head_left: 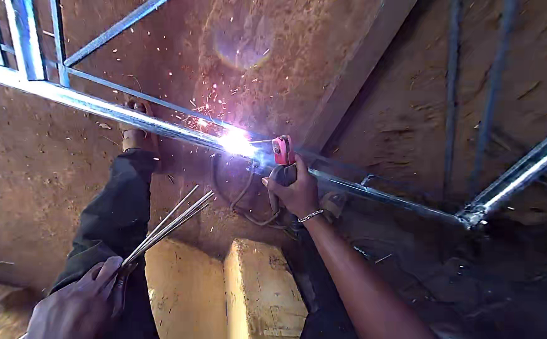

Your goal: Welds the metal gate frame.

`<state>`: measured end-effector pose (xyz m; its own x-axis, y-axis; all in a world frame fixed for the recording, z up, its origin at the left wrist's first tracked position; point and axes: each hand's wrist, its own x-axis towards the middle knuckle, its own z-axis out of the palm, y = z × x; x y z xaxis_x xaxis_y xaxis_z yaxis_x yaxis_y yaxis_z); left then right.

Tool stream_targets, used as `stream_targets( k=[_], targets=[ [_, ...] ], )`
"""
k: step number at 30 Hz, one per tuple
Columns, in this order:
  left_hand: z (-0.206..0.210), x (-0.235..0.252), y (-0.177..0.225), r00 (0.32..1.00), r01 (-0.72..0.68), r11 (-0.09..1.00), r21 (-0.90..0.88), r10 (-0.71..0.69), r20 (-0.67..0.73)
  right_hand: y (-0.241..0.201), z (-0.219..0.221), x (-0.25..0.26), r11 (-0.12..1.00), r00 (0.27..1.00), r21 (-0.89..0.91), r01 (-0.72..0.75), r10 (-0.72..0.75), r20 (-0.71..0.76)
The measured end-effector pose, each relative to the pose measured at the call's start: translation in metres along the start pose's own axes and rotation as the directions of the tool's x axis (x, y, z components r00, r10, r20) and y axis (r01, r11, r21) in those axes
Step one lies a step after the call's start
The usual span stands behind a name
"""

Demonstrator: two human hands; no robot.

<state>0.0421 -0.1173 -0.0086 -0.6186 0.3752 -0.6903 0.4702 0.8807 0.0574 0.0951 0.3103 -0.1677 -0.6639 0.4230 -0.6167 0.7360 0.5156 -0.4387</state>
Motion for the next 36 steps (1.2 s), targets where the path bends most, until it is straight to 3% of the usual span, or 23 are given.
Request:
stream_targets(
  k=[8,13,36],
  targets=[
    [-0.0036,0.0011,0.0020,0.999,0.012,1.000,0.013,-0.012,0.046,-0.0043,-0.0024,-0.0002,0.999,1.000,-0.043,-0.001,0.001,0.003],
    [0.0006,0.0003,0.0004,1.000,-0.007,0.999,0.031,0.008,-0.003,-0.0010,-0.0010,0.0020,0.999,1.000,-0.044,0.017,-0.017,0.013],
    [0.0041,-0.0021,-0.0045,1.000,0.008,1.000,0.014,-0.008,0.012,-0.0051,-0.0024,0.0052,0.999,1.000,-0.041,0.007,-0.006,0.026]
  ],
)
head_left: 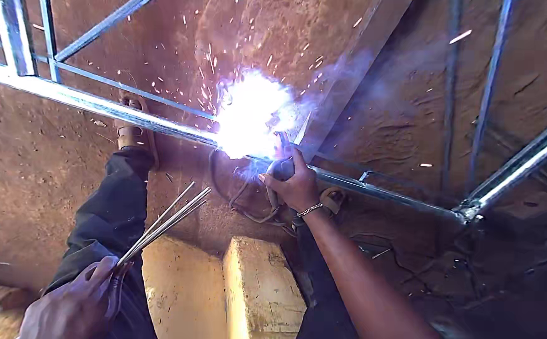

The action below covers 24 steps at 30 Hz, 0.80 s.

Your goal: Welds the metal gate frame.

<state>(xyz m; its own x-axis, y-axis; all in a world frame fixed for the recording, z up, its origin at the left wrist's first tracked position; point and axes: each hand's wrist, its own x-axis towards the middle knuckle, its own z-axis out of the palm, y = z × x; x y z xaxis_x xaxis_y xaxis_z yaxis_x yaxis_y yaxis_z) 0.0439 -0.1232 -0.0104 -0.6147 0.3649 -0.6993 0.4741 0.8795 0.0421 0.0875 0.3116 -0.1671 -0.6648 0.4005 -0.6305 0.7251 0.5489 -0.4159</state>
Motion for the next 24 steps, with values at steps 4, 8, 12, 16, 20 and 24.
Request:
stream_targets(
  k=[4,8,12,16,20,24],
  targets=[
    [0.0017,-0.0005,-0.0013,1.000,0.003,1.000,0.001,-0.003,-0.014,-0.0025,-0.0019,0.0007,0.999,0.999,-0.036,-0.024,0.025,0.024],
    [-0.0029,0.0013,0.0017,1.000,0.017,1.000,-0.012,-0.017,0.004,-0.0011,-0.0001,0.0018,1.000,1.000,-0.018,-0.004,0.004,0.010],
    [-0.0034,-0.0009,-0.0008,0.999,0.029,0.999,-0.043,-0.028,0.028,-0.0016,0.0010,0.0024,1.000,1.000,0.004,-0.006,0.006,0.007],
    [-0.0034,-0.0007,-0.0009,0.998,0.032,0.999,-0.033,-0.031,0.050,-0.0015,-0.0003,0.0031,1.000,1.000,0.000,-0.014,0.014,0.025],
    [0.0045,-0.0015,-0.0042,1.000,-0.007,1.000,-0.013,0.007,-0.008,-0.0007,-0.0011,0.0040,1.000,1.000,-0.011,-0.002,0.002,0.011],
    [0.0017,-0.0010,-0.0028,1.000,0.003,1.000,-0.014,-0.003,-0.005,-0.0010,-0.0016,0.0047,1.000,1.000,0.011,0.000,0.000,0.011]
  ],
)
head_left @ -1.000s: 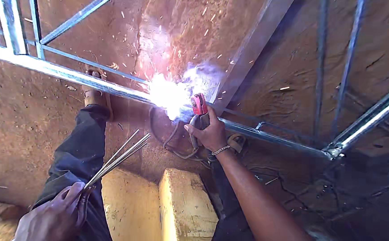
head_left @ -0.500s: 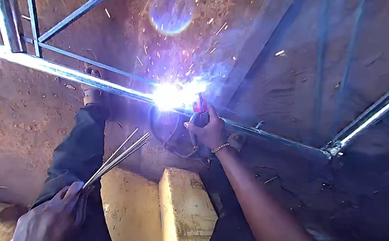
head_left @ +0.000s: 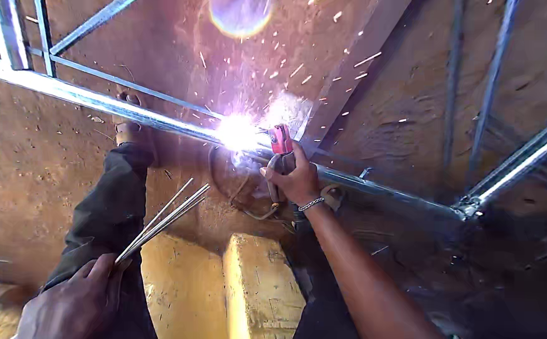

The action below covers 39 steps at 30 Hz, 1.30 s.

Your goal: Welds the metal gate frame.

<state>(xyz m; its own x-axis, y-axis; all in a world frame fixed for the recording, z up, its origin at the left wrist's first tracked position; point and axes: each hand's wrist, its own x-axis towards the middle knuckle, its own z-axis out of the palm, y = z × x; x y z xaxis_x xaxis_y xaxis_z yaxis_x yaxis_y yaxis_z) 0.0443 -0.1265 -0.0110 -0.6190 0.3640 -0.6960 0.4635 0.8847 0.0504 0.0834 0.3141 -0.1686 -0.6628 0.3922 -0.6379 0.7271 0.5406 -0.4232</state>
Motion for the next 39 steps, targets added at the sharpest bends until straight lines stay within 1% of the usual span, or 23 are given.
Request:
stream_targets(
  k=[5,7,11,20,22,28,32,39],
  targets=[
    [0.0044,-0.0019,-0.0030,1.000,-0.014,1.000,0.015,0.015,-0.025,0.0004,0.0002,0.0014,0.999,1.000,-0.021,-0.024,0.025,0.008],
    [0.0019,-0.0003,-0.0011,1.000,-0.023,0.999,0.032,0.024,-0.012,0.0013,0.0018,0.0015,1.000,1.000,-0.015,-0.012,0.012,-0.001],
    [0.0001,-0.0007,-0.0014,1.000,-0.027,1.000,0.010,0.027,-0.011,0.0035,0.0042,0.0025,1.000,1.000,-0.022,-0.002,0.002,-0.014],
    [0.0026,-0.0015,-0.0020,1.000,-0.015,1.000,0.019,0.015,-0.020,0.0024,0.0028,0.0041,1.000,1.000,-0.010,-0.022,0.022,0.015],
    [0.0012,-0.0004,-0.0014,1.000,-0.011,1.000,0.022,0.011,-0.004,0.0021,0.0031,0.0037,1.000,1.000,-0.006,-0.026,0.026,0.013],
    [0.0026,-0.0005,-0.0028,1.000,-0.010,1.000,0.011,0.011,-0.027,0.0019,0.0042,0.0027,1.000,1.000,-0.023,0.012,-0.012,-0.010],
    [-0.0018,0.0022,0.0015,1.000,0.005,1.000,0.031,-0.005,-0.007,0.0010,0.0032,0.0035,0.999,0.999,-0.025,-0.026,0.027,0.020],
    [-0.0028,0.0033,0.0033,0.999,0.005,1.000,0.028,-0.004,-0.034,0.0022,0.0050,0.0031,1.000,1.000,-0.024,-0.017,0.017,0.015]
  ],
)
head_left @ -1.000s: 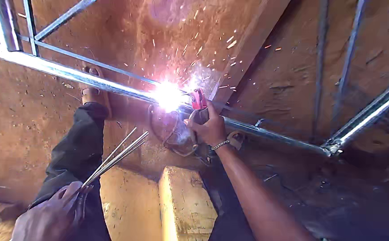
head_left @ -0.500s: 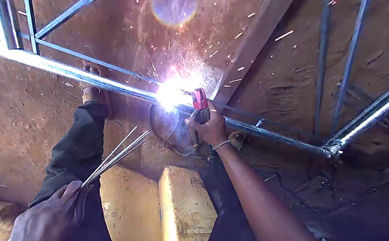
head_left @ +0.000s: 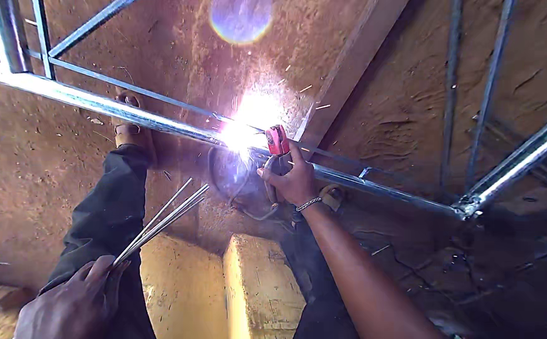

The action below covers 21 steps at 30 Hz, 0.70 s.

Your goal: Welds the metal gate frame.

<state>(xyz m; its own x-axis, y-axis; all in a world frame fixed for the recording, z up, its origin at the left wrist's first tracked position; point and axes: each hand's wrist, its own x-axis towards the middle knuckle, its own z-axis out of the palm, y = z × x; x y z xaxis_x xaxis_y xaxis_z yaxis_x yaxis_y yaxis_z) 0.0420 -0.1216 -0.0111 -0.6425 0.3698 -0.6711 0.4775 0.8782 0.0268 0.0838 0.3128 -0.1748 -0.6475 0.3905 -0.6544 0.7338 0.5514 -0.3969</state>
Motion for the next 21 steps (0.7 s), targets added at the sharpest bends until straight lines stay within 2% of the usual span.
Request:
stream_targets(
  k=[5,9,13,18,21],
  targets=[
    [-0.004,0.002,0.002,0.998,0.031,1.000,0.004,-0.031,0.057,-0.002,-0.001,0.000,0.999,0.999,-0.021,-0.027,0.028,0.039],
    [-0.004,-0.003,-0.001,0.999,0.021,0.998,-0.055,-0.018,0.050,-0.002,0.002,-0.003,1.000,1.000,-0.005,0.001,-0.001,-0.002],
    [-0.009,0.002,0.004,0.994,0.045,0.999,-0.021,-0.043,0.097,-0.006,0.006,-0.007,0.993,0.985,0.023,0.114,-0.110,-0.132],
    [-0.009,0.002,0.002,0.992,0.043,0.999,-0.015,-0.041,0.117,-0.003,0.012,-0.007,0.965,0.957,-0.121,0.233,-0.250,-0.147],
    [-0.009,0.003,0.003,0.994,0.037,0.999,-0.003,-0.036,0.108,-0.002,0.017,-0.009,0.960,0.961,-0.156,0.233,-0.251,-0.112]
  ],
)
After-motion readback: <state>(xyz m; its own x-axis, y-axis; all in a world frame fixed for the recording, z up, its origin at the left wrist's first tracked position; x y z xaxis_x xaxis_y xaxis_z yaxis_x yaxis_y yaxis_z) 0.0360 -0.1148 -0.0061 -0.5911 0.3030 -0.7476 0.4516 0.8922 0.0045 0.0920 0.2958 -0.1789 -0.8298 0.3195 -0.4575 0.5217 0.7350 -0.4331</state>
